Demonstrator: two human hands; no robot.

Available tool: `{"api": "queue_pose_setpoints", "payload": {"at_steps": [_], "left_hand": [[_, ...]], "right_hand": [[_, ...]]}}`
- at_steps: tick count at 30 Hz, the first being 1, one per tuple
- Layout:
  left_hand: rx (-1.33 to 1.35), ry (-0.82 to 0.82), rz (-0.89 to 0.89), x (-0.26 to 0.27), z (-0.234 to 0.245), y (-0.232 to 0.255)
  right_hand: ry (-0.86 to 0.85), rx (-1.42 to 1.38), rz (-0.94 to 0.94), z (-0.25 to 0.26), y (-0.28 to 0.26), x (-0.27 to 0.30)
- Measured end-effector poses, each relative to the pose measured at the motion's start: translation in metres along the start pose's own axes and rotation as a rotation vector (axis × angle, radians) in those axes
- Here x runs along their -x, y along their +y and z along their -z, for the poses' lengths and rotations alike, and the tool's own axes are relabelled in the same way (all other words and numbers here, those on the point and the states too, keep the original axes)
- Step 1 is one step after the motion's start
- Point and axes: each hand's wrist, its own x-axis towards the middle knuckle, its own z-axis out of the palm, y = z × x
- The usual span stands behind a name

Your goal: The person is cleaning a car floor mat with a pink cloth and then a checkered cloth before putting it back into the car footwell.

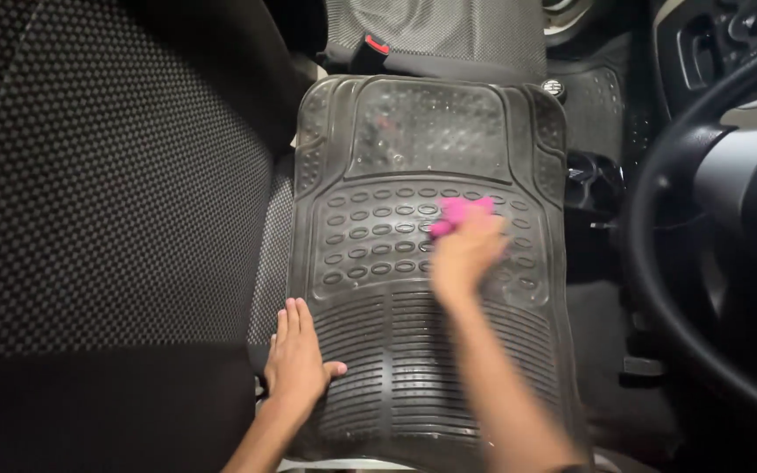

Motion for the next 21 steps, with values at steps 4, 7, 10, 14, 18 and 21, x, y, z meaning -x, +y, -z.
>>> {"api": "queue_pose_setpoints", "payload": {"at_steps": [4,7,10,14,18,21], "left_hand": [[-0.024,-0.002,-0.03,-0.026,-0.025,-0.019],[0.087,-0.115,0.085,-0.022,-0.042,-0.035],[0.025,0.213,-0.232,0.001,-0.015,0.001],[-0.042,0.111,-0.075,0.017,0.02,0.012],[-0.074,0.0,0.026,0.006,0.024,0.021],[-0.039,0.017,0.038,0.006,0.031,0.023]], "right_hand": [[-0.536,-0.357,0.397,-0.012,-0.119,0.075],[-0.505,-0.638,0.598,0.022,-0.095,0.074],[-0.551,-0.468,0.497,0.088,-0.011,0.017],[-0.52,-0.322,0.002,0.147,0.049,0.001],[-0.13,0.056,-0.075,0.125,0.122,0.073],[-0.396,-0.048,-0.087,0.16,0.142,0.115]]}}
